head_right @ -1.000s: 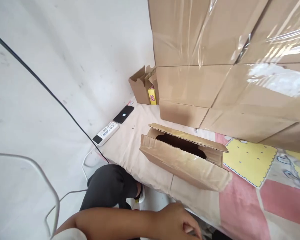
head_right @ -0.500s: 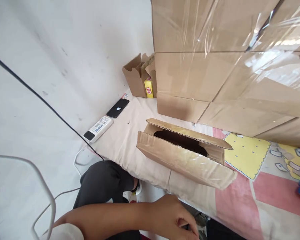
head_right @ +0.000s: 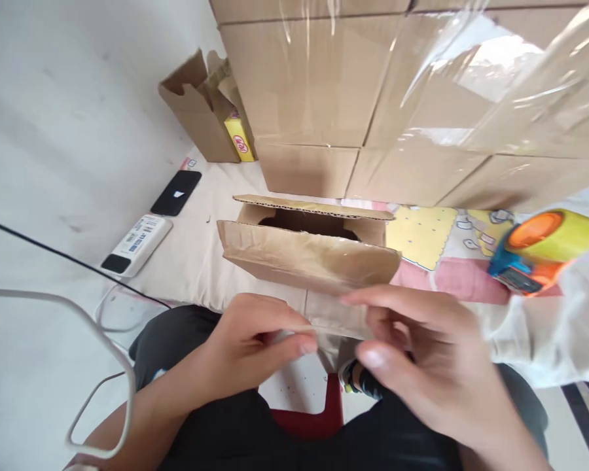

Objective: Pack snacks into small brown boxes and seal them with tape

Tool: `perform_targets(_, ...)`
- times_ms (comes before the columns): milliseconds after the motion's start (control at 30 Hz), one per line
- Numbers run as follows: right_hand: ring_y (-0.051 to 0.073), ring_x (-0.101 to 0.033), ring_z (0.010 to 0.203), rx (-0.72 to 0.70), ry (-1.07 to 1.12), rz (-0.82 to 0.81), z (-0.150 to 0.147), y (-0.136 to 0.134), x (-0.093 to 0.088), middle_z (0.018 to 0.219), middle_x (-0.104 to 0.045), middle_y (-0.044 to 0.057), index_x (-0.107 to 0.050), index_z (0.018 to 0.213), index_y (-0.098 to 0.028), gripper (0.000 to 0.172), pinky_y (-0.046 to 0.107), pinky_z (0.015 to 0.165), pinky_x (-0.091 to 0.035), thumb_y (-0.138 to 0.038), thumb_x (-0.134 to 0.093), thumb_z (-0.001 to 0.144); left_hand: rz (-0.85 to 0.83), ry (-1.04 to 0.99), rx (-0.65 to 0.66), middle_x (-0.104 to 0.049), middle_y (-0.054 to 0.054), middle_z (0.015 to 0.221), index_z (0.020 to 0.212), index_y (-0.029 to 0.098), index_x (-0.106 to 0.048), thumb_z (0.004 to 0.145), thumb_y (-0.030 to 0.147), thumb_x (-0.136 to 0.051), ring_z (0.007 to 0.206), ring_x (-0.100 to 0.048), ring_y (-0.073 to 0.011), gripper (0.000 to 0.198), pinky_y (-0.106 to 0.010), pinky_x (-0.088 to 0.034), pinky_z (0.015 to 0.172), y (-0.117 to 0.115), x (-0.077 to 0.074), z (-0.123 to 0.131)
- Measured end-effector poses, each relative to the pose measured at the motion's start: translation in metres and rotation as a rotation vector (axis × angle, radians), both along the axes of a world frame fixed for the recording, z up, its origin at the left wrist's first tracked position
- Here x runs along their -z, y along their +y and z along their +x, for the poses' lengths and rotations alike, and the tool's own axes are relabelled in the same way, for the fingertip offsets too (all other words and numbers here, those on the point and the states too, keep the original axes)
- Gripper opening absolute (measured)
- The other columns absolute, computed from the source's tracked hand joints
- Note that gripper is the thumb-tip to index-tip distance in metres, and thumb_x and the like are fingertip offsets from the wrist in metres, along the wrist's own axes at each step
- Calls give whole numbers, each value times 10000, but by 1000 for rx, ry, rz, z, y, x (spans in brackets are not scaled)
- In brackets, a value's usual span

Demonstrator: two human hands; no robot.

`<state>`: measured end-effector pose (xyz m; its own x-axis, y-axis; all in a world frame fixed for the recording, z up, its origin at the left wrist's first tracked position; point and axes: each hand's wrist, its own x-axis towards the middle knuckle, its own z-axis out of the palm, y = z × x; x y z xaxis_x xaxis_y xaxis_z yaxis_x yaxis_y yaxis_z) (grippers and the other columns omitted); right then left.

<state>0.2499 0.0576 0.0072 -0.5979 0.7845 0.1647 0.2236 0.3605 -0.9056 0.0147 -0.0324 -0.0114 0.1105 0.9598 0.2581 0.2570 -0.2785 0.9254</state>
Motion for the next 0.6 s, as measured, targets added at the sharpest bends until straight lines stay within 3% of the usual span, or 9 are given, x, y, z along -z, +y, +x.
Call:
perform_targets(100,81,-381,470,-82,-9,-86,-34,-10,-6,551,-439,-46,-739,1090,-298,220,223,429,-308,-392,-725,892,-12,19,-49,-552,60,548,814,178,-769,927,293,-674,479,-355,-41,186,-181,-296,470,0,0,-3)
perform_targets(200,76,-378,486,-68,-27,-118,-50,-14,-13,569,-465,-38,-748,946,-243,140,227,434,-279,-371,-725,893,-12,15,-72,-512,68,554,787,178,-753,936,291,-655,497,-334,-41,212,-193,-280,481,-4,-4,-6)
perform_targets(267,81,-409,513,-64,-7,-60,-55,-16,-16,597,-513,-22,-744,849,-223,135,237,454,-291,-344,-716,901,-27,14,-80,-483,73,558,808,186,-756,938,284,-644,509,-333,-43,198,-200,-276,497,-8,-7,-8)
perform_targets(400,97,-461,559,-28,84,164,-65,-24,-18,627,-561,-9,-748,796,-233,115,256,502,-336,-249,-709,902,-170,2,-164,-270,100,499,824,196,-739,906,349,-661,484,-253,-54,190,-221,-227,491,-12,-5,-8)
perform_targets(500,126,-503,599,212,301,338,-68,-31,-29,653,-581,0,-752,832,-268,96,290,555,-387,-210,-712,897,-309,27,-208,-249,104,484,727,190,-670,867,421,-684,469,-241,-63,271,-234,-212,471,-6,5,-6)
perform_targets(533,140,-521,625,343,425,402,-67,-32,-36,672,-589,7,-754,827,-276,101,312,595,-417,-208,-720,892,-300,76,-242,-271,100,477,696,191,-647,861,424,-683,463,-261,-67,288,-238,-222,472,-3,9,-5)
perform_targets(600,168,-554,696,543,633,460,-62,-30,-53,716,-604,19,-763,810,-289,114,362,709,-462,-194,-747,870,-125,220,-372,-348,84,471,671,195,-633,880,403,-653,468,-341,-81,295,-252,-279,502,4,16,-8)
